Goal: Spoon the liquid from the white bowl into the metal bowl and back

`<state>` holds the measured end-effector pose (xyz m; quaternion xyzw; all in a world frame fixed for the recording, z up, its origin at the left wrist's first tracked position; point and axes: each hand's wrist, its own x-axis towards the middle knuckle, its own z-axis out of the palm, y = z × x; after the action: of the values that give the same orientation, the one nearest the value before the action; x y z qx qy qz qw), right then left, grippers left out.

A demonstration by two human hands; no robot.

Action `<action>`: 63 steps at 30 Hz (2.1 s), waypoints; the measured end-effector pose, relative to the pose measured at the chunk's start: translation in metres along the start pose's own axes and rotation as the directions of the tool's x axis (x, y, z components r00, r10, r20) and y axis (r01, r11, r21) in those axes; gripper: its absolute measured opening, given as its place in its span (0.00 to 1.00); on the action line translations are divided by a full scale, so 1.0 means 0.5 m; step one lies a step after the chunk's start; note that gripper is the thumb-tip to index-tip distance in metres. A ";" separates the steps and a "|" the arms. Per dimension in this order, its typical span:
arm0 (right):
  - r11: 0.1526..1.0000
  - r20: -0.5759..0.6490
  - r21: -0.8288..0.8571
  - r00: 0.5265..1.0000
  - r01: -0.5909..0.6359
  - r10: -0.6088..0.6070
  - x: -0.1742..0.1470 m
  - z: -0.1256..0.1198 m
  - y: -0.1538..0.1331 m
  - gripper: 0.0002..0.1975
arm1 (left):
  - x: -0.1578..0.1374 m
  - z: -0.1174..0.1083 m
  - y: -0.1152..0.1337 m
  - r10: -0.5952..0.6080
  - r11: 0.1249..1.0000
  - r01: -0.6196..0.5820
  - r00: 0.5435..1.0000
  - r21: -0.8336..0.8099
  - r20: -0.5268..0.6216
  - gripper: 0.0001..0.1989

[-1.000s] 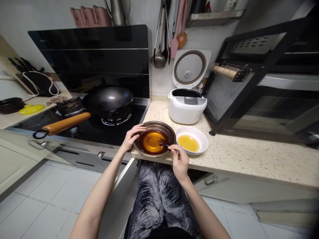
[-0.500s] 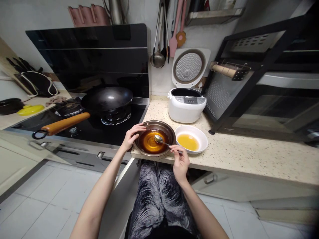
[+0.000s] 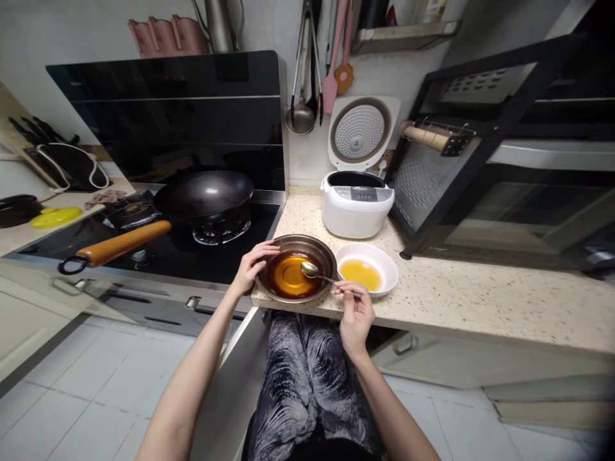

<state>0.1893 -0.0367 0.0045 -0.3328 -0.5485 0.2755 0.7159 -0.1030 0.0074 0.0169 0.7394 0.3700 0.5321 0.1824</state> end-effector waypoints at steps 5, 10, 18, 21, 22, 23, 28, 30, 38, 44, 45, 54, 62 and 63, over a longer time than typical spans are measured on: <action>1.000 -0.068 0.003 0.997 0.024 -0.024 0.021 -0.018 -0.019 0.07 | 0.001 -0.002 0.000 0.001 1.000 -0.001 1.000 -0.015 0.009 0.18; 0.998 -0.140 -0.022 0.988 0.054 -0.057 0.043 -0.042 -0.033 0.07 | 0.001 -0.002 -0.002 -0.011 1.000 0.011 1.000 -0.013 0.002 0.18; 0.988 -0.235 -0.118 0.964 0.097 -0.123 0.063 -0.089 -0.035 0.07 | -0.001 -0.001 -0.009 0.000 1.000 0.000 1.000 -0.012 -0.003 0.18; 0.980 -0.229 -0.155 0.960 0.128 -0.161 0.062 -0.100 -0.027 0.07 | -0.001 -0.002 -0.011 0.001 1.000 -0.001 1.000 -0.010 -0.001 0.18; 0.976 -0.219 -0.167 0.960 0.141 -0.176 0.061 -0.102 -0.022 0.06 | -0.001 -0.002 -0.011 0.001 1.000 -0.001 1.000 -0.007 0.001 0.18; 0.971 -0.206 -0.178 0.960 0.156 -0.192 0.059 -0.105 -0.017 0.06 | -0.001 -0.003 -0.011 -0.001 1.000 0.001 1.000 -0.005 0.004 0.18; 0.937 -0.111 -0.253 0.955 0.242 -0.277 0.051 -0.117 0.007 0.06 | 0.000 -0.004 -0.007 -0.001 1.000 0.001 1.000 -0.007 0.010 0.18; 0.907 -0.055 -0.289 0.941 0.305 -0.334 0.050 -0.120 0.010 0.07 | 0.000 -0.004 -0.006 0.000 1.000 0.000 1.000 -0.009 0.010 0.18; 0.723 0.210 -0.348 0.801 0.597 -0.560 0.053 -0.137 0.016 0.18 | -0.001 -0.004 -0.009 0.007 1.000 -0.007 1.000 -0.009 0.009 0.18; 0.598 0.441 -0.342 0.686 0.725 -0.580 0.054 -0.163 0.029 0.27 | 0.000 -0.003 -0.006 0.000 1.000 0.000 1.000 -0.005 0.008 0.18; 0.583 0.465 -0.342 0.672 0.737 -0.576 0.055 -0.165 0.029 0.28 | 0.000 -0.003 -0.006 -0.001 1.000 0.001 1.000 -0.006 0.008 0.18; 0.626 0.409 -0.337 0.708 0.703 -0.575 0.054 -0.162 0.027 0.25 | -0.001 -0.002 -0.013 0.021 1.000 -0.021 1.000 -0.013 0.005 0.18; 0.823 0.026 -0.300 0.867 0.482 -0.498 0.041 -0.109 -0.016 0.10 | -0.001 0.000 -0.003 0.011 1.000 -0.011 1.000 -0.005 0.007 0.18; 0.859 -0.016 -0.267 0.890 0.436 -0.456 0.037 -0.098 -0.022 0.09 | 0.000 0.000 -0.002 0.010 1.000 -0.010 1.000 -0.004 0.008 0.18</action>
<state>0.2417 -0.0381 0.0155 -0.2971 -0.6128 0.0156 0.7321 -0.1034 0.0081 0.0161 0.7431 0.3646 0.5305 0.1826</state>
